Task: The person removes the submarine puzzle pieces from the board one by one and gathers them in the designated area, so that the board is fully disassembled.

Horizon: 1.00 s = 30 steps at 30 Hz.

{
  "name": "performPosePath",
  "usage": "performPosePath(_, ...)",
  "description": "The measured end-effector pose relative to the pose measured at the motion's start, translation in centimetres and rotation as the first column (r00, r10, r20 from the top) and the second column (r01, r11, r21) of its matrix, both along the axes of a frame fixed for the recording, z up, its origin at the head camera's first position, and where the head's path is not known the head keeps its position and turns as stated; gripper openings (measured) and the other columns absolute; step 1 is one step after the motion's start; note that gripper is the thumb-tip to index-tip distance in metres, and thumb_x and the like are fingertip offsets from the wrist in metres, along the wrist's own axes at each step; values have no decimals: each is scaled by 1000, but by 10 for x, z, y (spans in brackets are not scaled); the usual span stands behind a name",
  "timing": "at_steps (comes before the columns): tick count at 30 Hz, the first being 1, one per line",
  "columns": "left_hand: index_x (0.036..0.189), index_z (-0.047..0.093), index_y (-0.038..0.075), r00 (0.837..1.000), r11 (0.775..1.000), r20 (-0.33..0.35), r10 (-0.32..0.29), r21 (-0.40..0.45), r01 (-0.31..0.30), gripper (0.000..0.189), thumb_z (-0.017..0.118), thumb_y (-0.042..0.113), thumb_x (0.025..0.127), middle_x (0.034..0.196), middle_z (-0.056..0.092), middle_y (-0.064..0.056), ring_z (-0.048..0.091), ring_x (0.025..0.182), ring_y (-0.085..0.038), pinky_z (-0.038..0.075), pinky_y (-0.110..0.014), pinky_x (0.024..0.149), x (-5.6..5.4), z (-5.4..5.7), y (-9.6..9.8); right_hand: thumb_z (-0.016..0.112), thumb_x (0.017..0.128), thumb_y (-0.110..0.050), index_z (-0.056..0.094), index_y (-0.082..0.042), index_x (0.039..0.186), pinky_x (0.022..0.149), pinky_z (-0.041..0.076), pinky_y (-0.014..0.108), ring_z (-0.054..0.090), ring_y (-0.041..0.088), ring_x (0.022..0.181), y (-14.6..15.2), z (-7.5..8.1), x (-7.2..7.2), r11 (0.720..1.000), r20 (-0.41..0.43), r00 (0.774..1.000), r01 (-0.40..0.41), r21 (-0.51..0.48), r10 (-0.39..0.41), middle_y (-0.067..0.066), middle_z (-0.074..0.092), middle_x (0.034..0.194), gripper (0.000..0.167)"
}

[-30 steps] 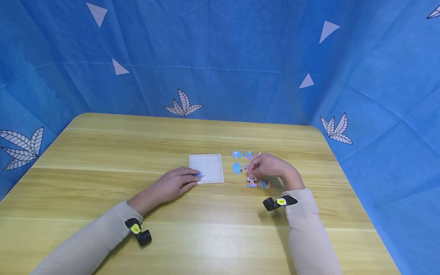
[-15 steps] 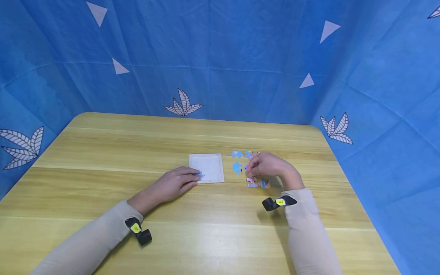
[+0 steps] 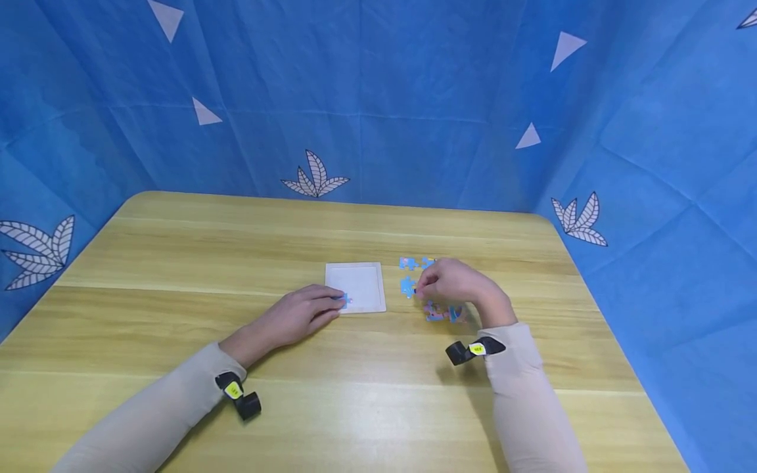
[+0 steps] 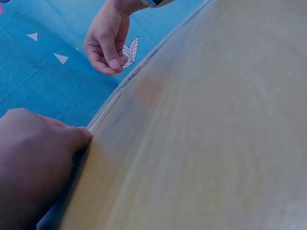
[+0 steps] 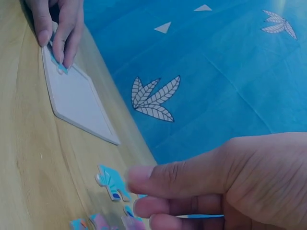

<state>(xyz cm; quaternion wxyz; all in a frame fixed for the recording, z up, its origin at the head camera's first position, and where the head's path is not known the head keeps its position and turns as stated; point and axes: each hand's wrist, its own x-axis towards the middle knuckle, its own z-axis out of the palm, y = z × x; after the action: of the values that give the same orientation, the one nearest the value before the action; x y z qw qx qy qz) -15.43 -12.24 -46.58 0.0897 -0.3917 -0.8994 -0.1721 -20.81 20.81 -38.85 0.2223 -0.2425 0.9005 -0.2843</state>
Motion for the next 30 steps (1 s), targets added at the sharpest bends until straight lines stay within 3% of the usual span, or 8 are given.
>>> performPosePath(7,127,67,12,1000,1000,6,6,-9,-6,32,58,28,100,130,62,-3,56,122,-21,43,-37,105,0,1,0,66,95,-17,72,-10,106,71,48,34,56,17,79,-24,-4,4,1000,-92,996,11,-13,-12,-1,67,92,14)
performPosePath(13,126,68,14,1000,1000,13,23,-7,-23,32,58,30,100,130,62,-1,56,122,-19,44,-36,105,0,0,1,70,93,-21,71,-10,112,72,51,32,61,12,84,-56,-19,11,995,-233,971,-69,-75,49,-6,66,92,22)
performPosePath(17,126,67,13,1000,1000,7,27,14,-27,33,60,31,99,129,62,-2,54,124,-21,42,-37,106,-1,0,1,71,92,-21,70,-11,113,73,52,31,61,11,86,-72,-27,16,991,-283,957,-96,-91,67,-5,67,97,24)
performPosePath(23,129,63,11,992,991,25,123,56,-124,45,65,40,94,132,59,-6,49,128,-25,38,-40,110,-1,3,0,72,91,-23,69,-9,118,89,50,36,61,18,100,-90,-33,20,987,-362,924,-151,-53,122,2,66,113,30)
performPosePath(28,134,59,8,981,980,28,194,33,-194,58,65,47,92,138,53,-10,45,131,-28,35,-42,112,-1,3,-1,70,92,-25,67,-6,120,104,42,42,56,25,118,-103,-37,21,981,-411,896,-191,-18,167,6,64,121,34)
performPosePath(30,136,57,7,977,977,38,211,10,-211,62,63,51,93,141,51,-12,44,132,-28,35,-42,112,-1,2,0,68,93,-25,67,-5,120,104,43,42,56,26,118,-108,-39,22,981,-424,889,-195,-4,175,7,64,121,34)
